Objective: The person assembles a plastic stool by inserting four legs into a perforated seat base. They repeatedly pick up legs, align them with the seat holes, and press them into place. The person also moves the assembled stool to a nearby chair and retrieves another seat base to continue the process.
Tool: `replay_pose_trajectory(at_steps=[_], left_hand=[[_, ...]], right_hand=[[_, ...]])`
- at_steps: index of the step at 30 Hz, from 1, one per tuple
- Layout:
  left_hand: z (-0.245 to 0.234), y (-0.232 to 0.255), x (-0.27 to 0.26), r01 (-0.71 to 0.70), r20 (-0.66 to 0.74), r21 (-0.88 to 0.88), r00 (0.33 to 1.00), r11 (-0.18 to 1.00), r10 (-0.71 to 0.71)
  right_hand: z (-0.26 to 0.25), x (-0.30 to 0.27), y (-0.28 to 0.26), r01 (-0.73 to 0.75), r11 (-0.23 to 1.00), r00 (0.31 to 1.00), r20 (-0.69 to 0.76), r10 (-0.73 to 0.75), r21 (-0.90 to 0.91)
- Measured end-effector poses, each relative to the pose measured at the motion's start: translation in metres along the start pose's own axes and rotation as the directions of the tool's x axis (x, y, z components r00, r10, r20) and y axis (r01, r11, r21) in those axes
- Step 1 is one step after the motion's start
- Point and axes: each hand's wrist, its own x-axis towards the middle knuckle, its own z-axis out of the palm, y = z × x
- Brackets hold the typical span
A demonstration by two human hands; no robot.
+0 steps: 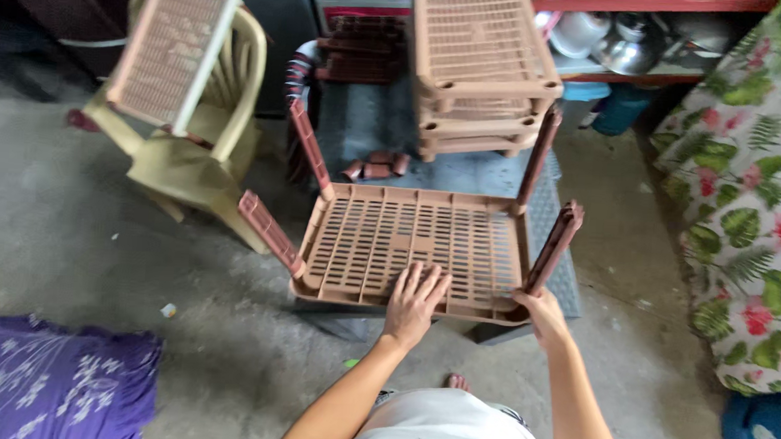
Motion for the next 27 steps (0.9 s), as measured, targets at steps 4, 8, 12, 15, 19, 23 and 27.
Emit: replay_pose_trajectory(at_steps=[4,8,12,15,19,23,27], left_hand=[[-0.059,-0.026,-0.002,-0.014,-0.149,-0.065,0.989,0.998,0.004],[-0.121,-0.057,0.003,0.051,-0.352,-0.092,0.932,0.994,-0.080],[-0.179,-0.101,0.003,0.186,-0.424,-0.135,0.877,0.973,-0.226],[-0.217,-0.131,-0.008,0.308,-0.428,-0.223,0.821,0.925,-0.376],[-0.250,-0.168,-0.028,0.502,-0.533,-0.249,0.643,0.828,-0.550],[-0.271,-0.206,-0.047,0.737,-0.352,-0.470,0.348,0.485,-0.869],[-0.291,-0.236,-0.070,0.224,-0.575,-0.759,0.211,0.612,-0.790]], right_hand=[[0.039,-0.028,-0.048,0.099,0.990,0.994,0.044,-0.104,0.101],[0.092,-0.066,-0.128,0.193,0.912,0.935,0.214,-0.283,0.362],[0.175,-0.094,-0.177,0.287,0.766,0.723,0.395,-0.568,0.576],[0.243,-0.098,-0.187,0.151,0.861,0.784,0.471,-0.404,0.486],[0.315,-0.090,-0.153,0.019,0.971,0.790,0.591,-0.162,0.240],[0.372,-0.060,-0.094,-0.175,0.985,0.743,0.657,0.125,0.010],[0.430,-0.050,-0.045,-0.389,0.869,0.506,0.717,0.479,-0.306]])
